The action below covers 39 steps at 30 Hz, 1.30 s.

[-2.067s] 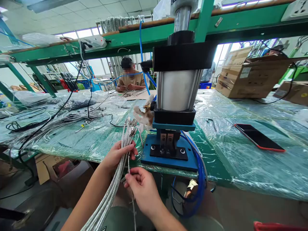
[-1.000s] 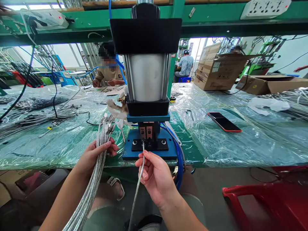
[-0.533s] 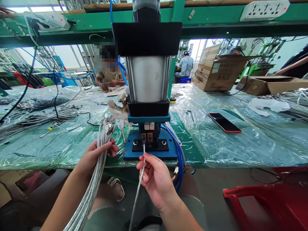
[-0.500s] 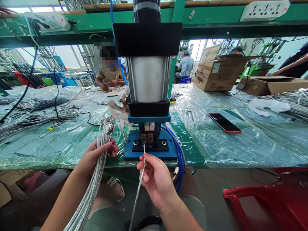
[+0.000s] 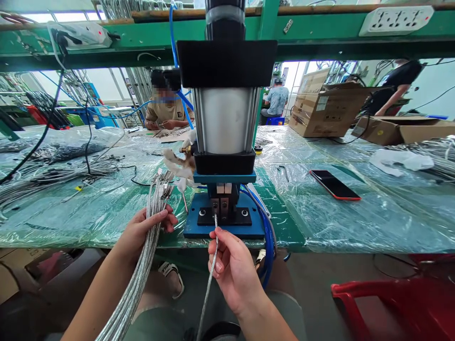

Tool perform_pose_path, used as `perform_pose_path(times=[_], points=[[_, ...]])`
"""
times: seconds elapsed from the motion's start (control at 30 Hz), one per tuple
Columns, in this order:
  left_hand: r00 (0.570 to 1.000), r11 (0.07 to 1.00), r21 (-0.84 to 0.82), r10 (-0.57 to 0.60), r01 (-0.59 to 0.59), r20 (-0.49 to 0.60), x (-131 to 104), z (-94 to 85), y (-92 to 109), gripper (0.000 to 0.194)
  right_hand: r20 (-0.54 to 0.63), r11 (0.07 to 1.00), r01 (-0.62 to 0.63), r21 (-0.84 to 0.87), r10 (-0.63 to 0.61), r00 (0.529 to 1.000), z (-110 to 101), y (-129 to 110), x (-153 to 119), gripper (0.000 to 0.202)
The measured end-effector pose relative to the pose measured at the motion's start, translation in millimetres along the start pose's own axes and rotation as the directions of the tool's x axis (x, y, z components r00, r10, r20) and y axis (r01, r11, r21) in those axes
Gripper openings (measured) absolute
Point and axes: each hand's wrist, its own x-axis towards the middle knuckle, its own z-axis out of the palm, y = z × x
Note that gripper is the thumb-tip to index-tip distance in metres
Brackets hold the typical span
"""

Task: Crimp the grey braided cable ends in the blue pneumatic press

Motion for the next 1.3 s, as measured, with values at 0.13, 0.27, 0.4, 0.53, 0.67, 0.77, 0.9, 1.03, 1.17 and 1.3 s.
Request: perform_pose_path(times=[0.13,0.27,0.4,0.53,0.67,0.77,0.9,1.03,1.17,1.3], points=[[1.000,1.000,-0.006,0.010,-0.010,0.005,1,-1.1,-1,0.024,0.040,0.999,-0.031,0.015,0.030,0.999,-2,-2,1,0.020],[1.000,1.000,-0.007,0.005,-0.006,-0.009,1,-0.3,-1,0.025,0.119,0.997,-0.073,0.030,0.069,0.991,-1,-6,0,0.023],[1.000,1.000,0.003,0.010,-0.010,-0.002,1,-0.8,-1,0.023,0.127,0.997,-0.081,0.004,0.080,0.989,-2,-8,-4,0.020],[1.000,1.000,-0.001,0.012,-0.012,0.010,2,-2.1,-2,0.022,0.068,0.997,-0.067,-0.022,0.069,0.995,-5,-6,-5,0.020],[1.000,1.000,-0.006,0.001,-0.001,0.015,3,-2.4,-2,0.024,-0.004,0.999,-0.046,0.003,0.046,0.999,-3,-3,-5,0.020],[1.000,1.000,-0.002,0.004,-0.004,0.006,2,-1.7,-2,0.022,-0.062,1.000,-0.013,0.022,0.014,0.998,4,1,-8,0.021],[1.000,1.000,0.010,0.009,-0.009,0.001,1,-1.0,-1,0.022,-0.085,0.998,-0.013,0.068,0.019,0.996,16,7,-15,0.018],[1.000,1.000,0.020,0.011,-0.011,0.006,1,-1.3,-1,0.024,-0.101,0.992,-0.041,0.115,0.053,0.994,25,5,-16,0.022],[1.000,1.000,0.023,0.021,-0.021,0.007,1,-2.1,-2,0.023,-0.110,0.987,-0.036,0.155,0.053,0.993,32,-1,-13,0.020],[1.000,1.000,0.013,0.027,-0.027,0.013,2,-3.0,-4,0.022,-0.122,0.985,-0.029,0.168,0.050,0.991,36,-7,-6,0.021]])
